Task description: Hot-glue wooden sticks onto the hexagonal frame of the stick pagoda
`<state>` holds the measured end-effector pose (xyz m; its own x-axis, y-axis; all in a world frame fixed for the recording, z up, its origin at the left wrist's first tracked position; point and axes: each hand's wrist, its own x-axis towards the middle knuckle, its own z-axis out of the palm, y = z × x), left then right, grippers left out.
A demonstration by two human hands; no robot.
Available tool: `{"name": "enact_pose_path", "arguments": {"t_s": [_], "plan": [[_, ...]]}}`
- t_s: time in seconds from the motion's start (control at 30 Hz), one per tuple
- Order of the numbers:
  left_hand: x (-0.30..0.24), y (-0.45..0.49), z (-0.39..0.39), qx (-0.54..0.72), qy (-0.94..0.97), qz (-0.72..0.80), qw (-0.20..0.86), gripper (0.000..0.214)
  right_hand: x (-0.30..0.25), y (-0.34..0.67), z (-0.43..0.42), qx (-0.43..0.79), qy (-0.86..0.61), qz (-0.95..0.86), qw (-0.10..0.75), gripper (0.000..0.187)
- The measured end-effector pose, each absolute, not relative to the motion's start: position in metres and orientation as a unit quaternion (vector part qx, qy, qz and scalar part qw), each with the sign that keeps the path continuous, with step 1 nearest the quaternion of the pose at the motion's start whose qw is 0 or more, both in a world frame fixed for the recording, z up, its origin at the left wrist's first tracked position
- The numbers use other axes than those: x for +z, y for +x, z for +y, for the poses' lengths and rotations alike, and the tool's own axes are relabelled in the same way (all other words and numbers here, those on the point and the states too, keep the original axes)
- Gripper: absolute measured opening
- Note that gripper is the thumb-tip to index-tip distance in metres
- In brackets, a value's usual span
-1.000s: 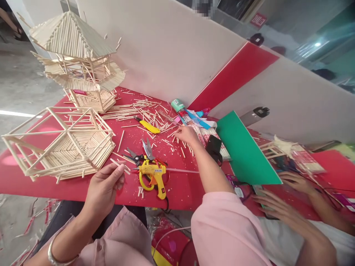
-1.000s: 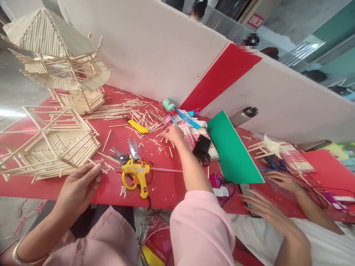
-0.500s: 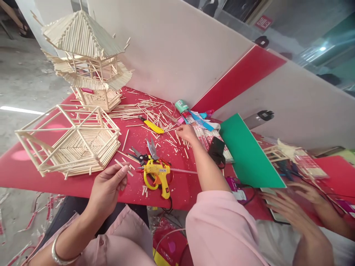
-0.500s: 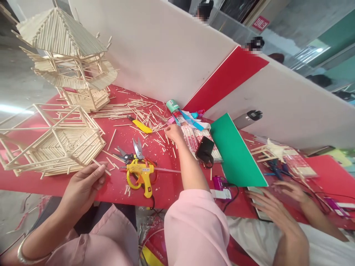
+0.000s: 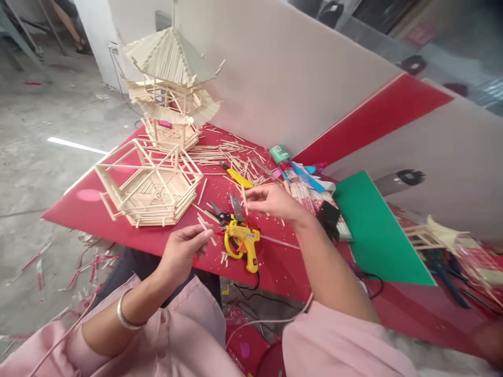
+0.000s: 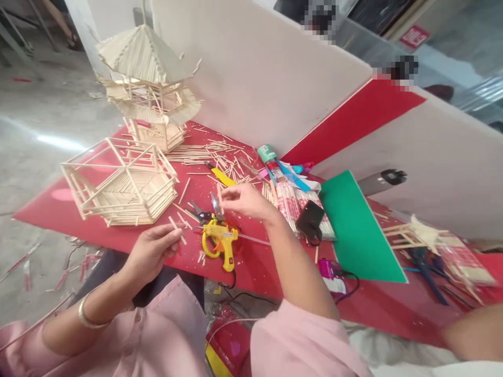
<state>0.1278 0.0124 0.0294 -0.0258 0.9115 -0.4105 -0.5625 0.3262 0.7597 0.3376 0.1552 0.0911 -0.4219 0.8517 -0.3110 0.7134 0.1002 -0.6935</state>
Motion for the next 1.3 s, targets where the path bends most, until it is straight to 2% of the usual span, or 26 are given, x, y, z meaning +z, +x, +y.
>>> {"name": "enact_pose_path", "arguments": {"t_s": [0.07,0.17,0.37,0.6,0.83,1.03,1.2,1.3], "plan": [[0.027,0.126,0.008,0.542,0.203,0.447,0.681,0.036,0.099,0.310,0.120,0.518,-0.466,-0.709,0.111,0.032],[0.021,0.120,0.000,0.549,0.213,0.439,0.678,0.037,0.100,0.276,0.081,0.573,-0.414,-0.703,0.078,0.024],[0.017,0.101,-0.020,0.577,0.210,0.423,0.666,0.035,0.091,0.255,0.050,0.560,-0.427,-0.706,0.080,0.039],[0.025,0.090,-0.036,0.576,0.225,0.406,0.673,0.034,0.087,0.246,0.032,0.555,-0.427,-0.708,0.086,0.045],[0.026,0.083,-0.040,0.553,0.222,0.406,0.693,0.034,0.085,0.243,0.032,0.520,-0.430,-0.734,0.074,0.044],[0.024,0.082,-0.036,0.553,0.219,0.417,0.687,0.036,0.082,0.240,0.037,0.536,-0.407,-0.737,0.061,0.033],[0.023,0.082,-0.035,0.554,0.217,0.424,0.683,0.038,0.079,0.239,0.039,0.541,-0.421,-0.724,0.080,0.042],[0.022,0.082,-0.035,0.558,0.215,0.425,0.679,0.037,0.077,0.239,0.040,0.530,-0.422,-0.730,0.087,0.038]]}}
